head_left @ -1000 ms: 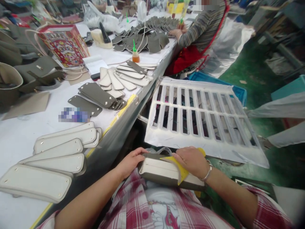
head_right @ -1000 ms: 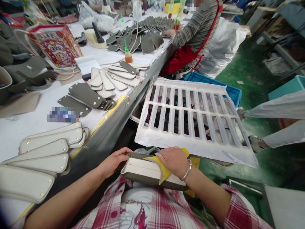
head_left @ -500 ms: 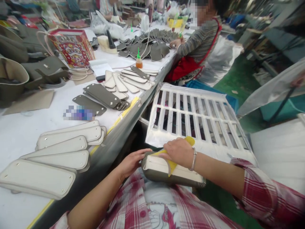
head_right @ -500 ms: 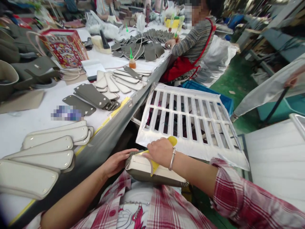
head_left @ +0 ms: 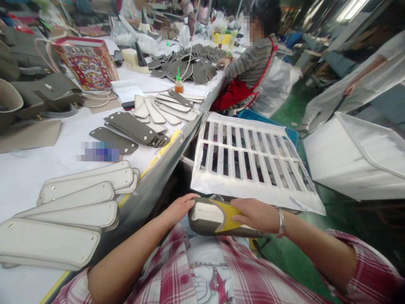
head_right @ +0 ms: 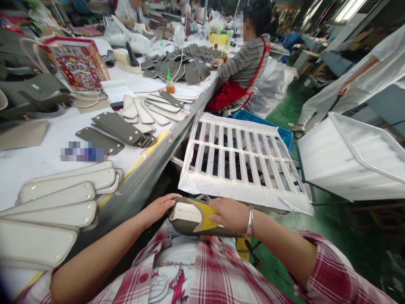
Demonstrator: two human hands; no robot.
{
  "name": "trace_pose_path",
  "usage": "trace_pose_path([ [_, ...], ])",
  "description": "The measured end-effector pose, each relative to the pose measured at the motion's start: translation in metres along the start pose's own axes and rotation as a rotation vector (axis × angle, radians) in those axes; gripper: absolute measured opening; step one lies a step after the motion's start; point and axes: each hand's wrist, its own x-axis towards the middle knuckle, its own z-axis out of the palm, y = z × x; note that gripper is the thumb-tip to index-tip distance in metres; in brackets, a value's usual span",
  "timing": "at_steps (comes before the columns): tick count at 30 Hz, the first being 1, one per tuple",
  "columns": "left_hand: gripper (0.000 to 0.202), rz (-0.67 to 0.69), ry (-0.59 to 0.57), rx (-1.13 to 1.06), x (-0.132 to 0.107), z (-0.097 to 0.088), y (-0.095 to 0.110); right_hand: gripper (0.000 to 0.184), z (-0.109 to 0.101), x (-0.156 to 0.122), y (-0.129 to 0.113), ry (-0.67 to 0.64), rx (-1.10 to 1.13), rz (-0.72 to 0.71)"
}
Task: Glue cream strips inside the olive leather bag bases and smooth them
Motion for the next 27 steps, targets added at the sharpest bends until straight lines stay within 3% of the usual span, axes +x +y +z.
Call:
trace_pose_path([
  [3, 0.031, -0.017, -0.048, 0.041, -0.010, -0.010, -0.005, 0.021, 0.015, -0.020, -0.002, 0.101, 0.315, 0.123],
  [5, 0.045, -0.100, -0.116, -0.068, -0.018, -0.011, -0.009, 0.023, 0.031, -0.033, -0.006, 0.140, 0.550, 0.196],
  [9, 0.062, -0.212, -0.214, -0.433, -0.027, 0.008, -0.013, 0.024, 0.066, -0.048, -0.022, 0.144, 0.871, 0.213],
  [14, 0.053, -0.128, -0.132, -0.655, -0.024, 0.034, -0.016, 0.020, 0.098, -0.045, -0.043, 0.193, 1.039, 0.217],
  [23, 0.062, 0.033, 0.009, -0.656, -0.018, 0.053, -0.033, 0.010, 0.105, -0.019, -0.067, 0.257, 1.310, 0.304],
  [27, 0.057, 0.100, 0.035, -0.760, -0.014, 0.055, -0.047, 0.010, 0.107, -0.008, -0.077, 0.290, 1.447, 0.389],
])
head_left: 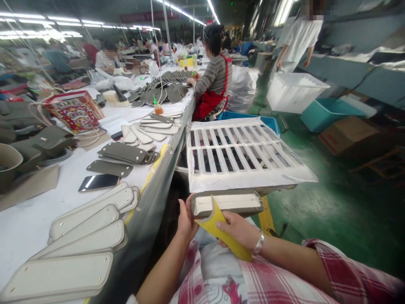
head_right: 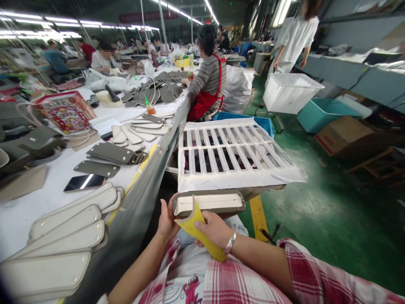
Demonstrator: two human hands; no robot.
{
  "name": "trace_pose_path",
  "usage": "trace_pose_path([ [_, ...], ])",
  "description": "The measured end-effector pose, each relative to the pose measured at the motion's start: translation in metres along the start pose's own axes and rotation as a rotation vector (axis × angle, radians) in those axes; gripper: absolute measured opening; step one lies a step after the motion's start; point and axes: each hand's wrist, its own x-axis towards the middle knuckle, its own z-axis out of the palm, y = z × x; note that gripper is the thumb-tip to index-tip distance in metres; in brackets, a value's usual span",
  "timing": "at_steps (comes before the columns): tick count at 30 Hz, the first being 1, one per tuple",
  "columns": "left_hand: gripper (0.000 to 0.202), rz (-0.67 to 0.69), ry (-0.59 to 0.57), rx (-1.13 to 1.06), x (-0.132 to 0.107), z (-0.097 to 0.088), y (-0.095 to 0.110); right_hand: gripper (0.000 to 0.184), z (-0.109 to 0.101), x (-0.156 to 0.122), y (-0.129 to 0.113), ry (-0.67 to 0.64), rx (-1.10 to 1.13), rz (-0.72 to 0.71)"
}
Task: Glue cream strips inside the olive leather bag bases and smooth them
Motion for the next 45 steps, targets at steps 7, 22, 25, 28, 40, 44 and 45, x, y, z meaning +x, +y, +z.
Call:
trace_pose_path([
  [7, 0.057, -0.255, -0.099, 0.218, -0.012, -0.015, 0.034, 0.022, -0.004, 0.004, 0.006, 0.167, -0.572, -0.210],
  [22, 0.054, -0.194, -0.129, -0.004, -0.008, 0.009, 0.037, 0.034, -0.008, 0.007, 0.007, 0.083, -0.172, -0.203],
  [25, 0.058, -0.151, -0.148, -0.020, -0.008, 0.004, 0.033, 0.037, 0.010, 0.015, 0.013, 0.107, 0.041, -0.136],
  [28, 0.064, -0.115, -0.140, 0.006, -0.006, -0.004, 0.029, 0.039, 0.031, 0.019, 0.021, 0.084, 0.154, -0.042],
  [40, 0.064, -0.033, -0.141, -0.125, -0.005, -0.016, 0.017, 0.044, 0.056, 0.034, 0.018, -0.157, 0.463, 0.112],
  [44, 0.056, -0.011, -0.095, -0.031, -0.001, -0.011, 0.018, 0.051, 0.055, 0.042, 0.019, -0.219, 0.497, 0.133],
  [45, 0.054, -0.011, -0.078, 0.014, 0.001, -0.011, 0.020, 0.052, 0.054, 0.043, 0.019, -0.221, 0.505, 0.140],
])
